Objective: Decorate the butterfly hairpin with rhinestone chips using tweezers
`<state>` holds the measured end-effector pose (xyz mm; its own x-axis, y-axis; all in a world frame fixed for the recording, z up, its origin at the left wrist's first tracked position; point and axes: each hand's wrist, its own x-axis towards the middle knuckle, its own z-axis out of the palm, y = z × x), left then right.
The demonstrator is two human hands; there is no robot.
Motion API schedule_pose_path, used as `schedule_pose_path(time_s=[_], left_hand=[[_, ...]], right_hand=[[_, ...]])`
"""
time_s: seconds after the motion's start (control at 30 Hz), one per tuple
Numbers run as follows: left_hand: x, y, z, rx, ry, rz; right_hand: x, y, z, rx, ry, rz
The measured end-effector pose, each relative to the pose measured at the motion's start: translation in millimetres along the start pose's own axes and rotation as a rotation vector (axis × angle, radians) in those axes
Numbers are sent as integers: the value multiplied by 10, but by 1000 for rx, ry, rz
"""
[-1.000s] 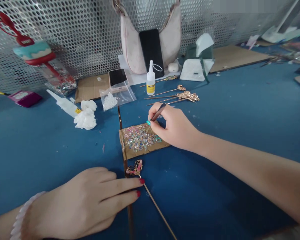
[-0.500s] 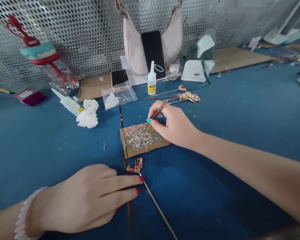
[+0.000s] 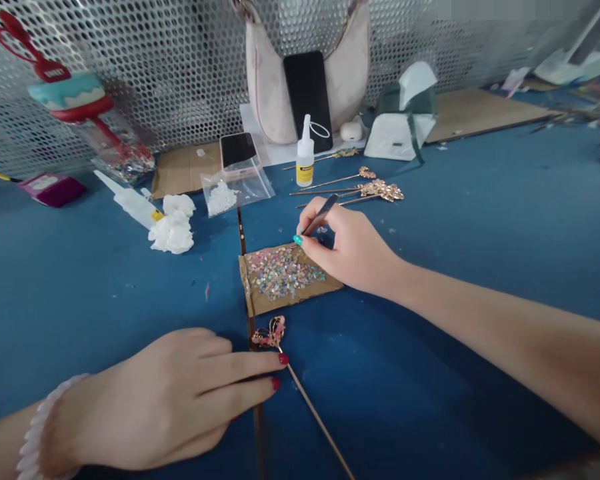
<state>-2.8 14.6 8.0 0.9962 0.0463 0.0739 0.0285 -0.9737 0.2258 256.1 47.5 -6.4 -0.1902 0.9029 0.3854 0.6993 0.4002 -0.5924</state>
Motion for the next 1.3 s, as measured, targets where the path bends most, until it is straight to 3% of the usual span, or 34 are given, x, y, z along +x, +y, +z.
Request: schedule_pose_path(time_s=[0.53, 0.77, 1.3], left_hand=[[-3, -10, -6, -18, 5, -8], [-7, 7, 6, -27, 17, -14], [-25, 15, 28, -44, 11, -27]], right_hand=[[-20, -3, -14, -26, 12, -7], [-8, -3, -13, -35, -58, -77], [-3, 25, 32, -70, 7, -100]])
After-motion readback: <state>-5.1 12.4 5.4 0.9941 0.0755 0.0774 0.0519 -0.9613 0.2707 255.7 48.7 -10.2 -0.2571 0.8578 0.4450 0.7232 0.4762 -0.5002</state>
